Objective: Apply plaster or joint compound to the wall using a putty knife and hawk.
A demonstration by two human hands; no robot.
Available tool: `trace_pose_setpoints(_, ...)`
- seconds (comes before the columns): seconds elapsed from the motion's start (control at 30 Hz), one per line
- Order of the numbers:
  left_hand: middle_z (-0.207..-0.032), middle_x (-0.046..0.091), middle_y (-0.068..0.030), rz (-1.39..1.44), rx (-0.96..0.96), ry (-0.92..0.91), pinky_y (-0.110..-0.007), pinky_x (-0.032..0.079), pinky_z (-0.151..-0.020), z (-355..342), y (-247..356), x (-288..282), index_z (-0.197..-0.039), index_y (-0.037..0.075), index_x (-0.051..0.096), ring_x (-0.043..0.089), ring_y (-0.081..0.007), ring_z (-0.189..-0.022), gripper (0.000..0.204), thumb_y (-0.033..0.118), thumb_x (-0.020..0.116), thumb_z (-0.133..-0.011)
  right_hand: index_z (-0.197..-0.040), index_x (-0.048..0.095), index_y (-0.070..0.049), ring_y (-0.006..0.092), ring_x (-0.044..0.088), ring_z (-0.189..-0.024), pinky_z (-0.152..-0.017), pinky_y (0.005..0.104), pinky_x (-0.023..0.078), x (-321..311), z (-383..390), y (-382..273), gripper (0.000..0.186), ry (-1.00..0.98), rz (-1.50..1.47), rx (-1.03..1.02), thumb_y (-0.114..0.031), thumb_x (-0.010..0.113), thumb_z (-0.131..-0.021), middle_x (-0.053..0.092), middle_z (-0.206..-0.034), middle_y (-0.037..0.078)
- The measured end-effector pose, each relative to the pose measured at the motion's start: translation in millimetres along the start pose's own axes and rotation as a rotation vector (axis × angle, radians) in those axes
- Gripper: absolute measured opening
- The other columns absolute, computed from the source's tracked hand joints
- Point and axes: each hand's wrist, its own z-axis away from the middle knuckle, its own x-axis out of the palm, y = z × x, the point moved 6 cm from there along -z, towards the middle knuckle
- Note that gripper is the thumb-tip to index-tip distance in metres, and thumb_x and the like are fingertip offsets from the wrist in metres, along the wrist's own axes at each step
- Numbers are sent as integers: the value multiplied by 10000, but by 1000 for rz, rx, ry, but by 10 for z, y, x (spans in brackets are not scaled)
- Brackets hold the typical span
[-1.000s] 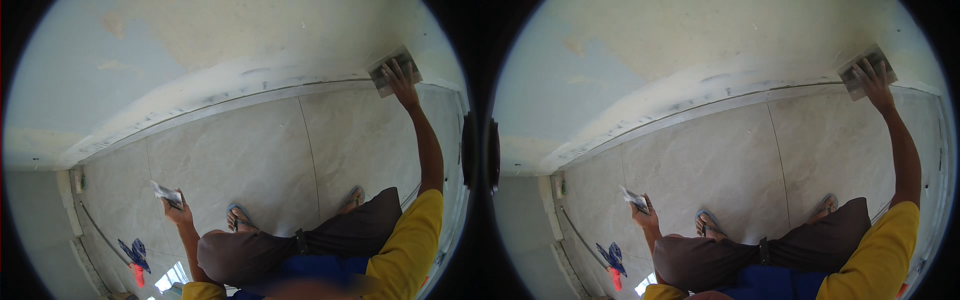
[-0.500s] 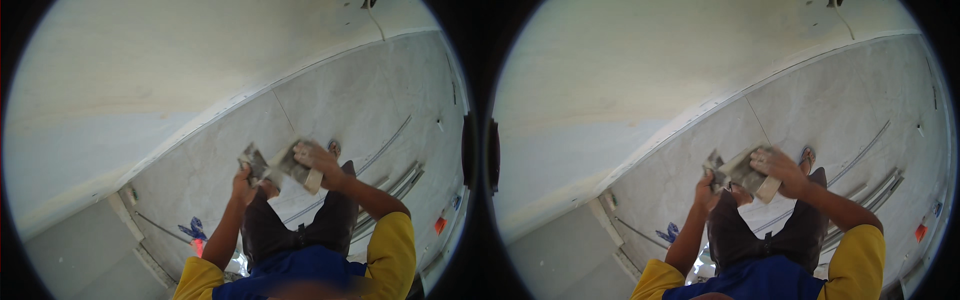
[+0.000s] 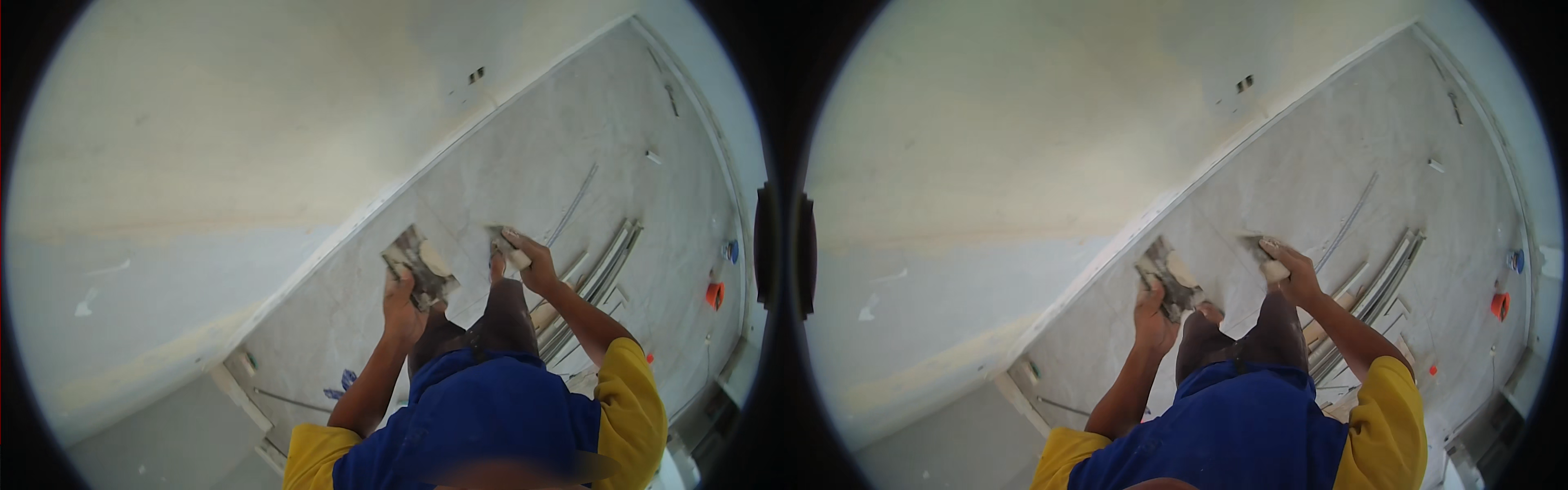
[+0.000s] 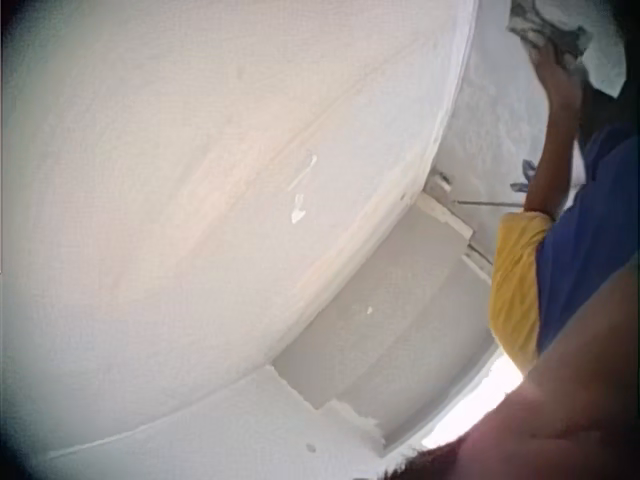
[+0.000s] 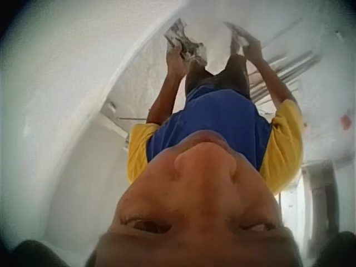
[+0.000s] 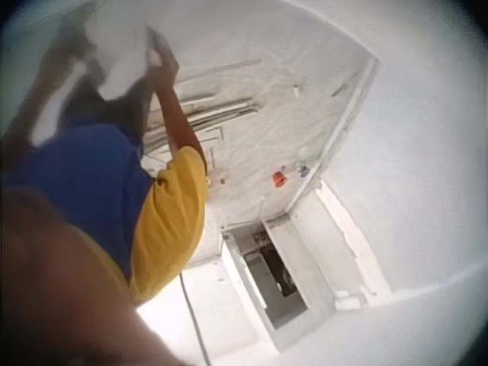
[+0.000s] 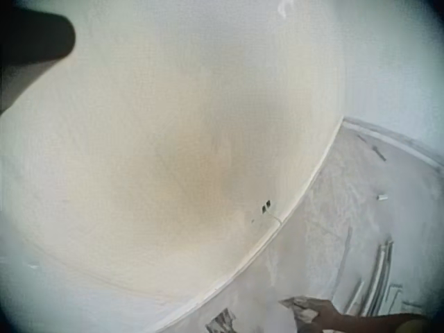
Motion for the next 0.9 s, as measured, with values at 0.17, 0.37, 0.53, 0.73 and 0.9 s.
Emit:
trace_pose_setpoints(0.17,-1227,534,-157,-209,575,65,-439,466,-965,56,244,853,-1367,45,305,578,-294,-1096,461,269,462,-996,-1079,543,-6,305,646,-829,-809,455,536,-279,319,26,328,171,-1539,853,-90,537,-762,623,-972,148)
trace_pose_setpoints(0.37,-1223,554,-303,-1047,1128,-750,-494,387,-1040,127,-232,1757,-1226,-19,467,532,-433,-1174,408,309,475,-983,-1196,509,8,315,647,-902,-859,461,529,-845,224,-576,421,-118,-1996,629,-167,522,-813,627,-1046,178)
trace_pose_setpoints(0.53,-1184,570,-298,-1236,1172,-739,-502,420,-1011,9,-423,1432,-1086,-30,523,571,-415,-1122,193,106,508,-950,-1227,494,15,298,652,-906,-869,441,530,-1299,258,-639,448,26,-1857,401,-96,554,-798,624,-1055,188)
trace_pose_setpoints(0.73,-1180,563,-158,-534,186,-38,-428,478,-949,-535,-691,1496,-1275,-18,441,575,-283,-1099,379,239,417,-997,-1310,473,-36,323,553,-1143,-970,448,444,-2114,291,-718,507,102,-753,111,-44,603,-820,545,-1260,179)
trace_pose_setpoints(0.9,-1265,518,-149,22,-290,-359,-412,490,-944,-628,-771,2012,-1341,23,368,571,-271,-1106,421,277,405,-1008,-1410,407,-165,341,367,-1345,-1080,505,298,-1971,279,-1151,599,110,-143,-566,-67,599,-852,422,-1436,118)
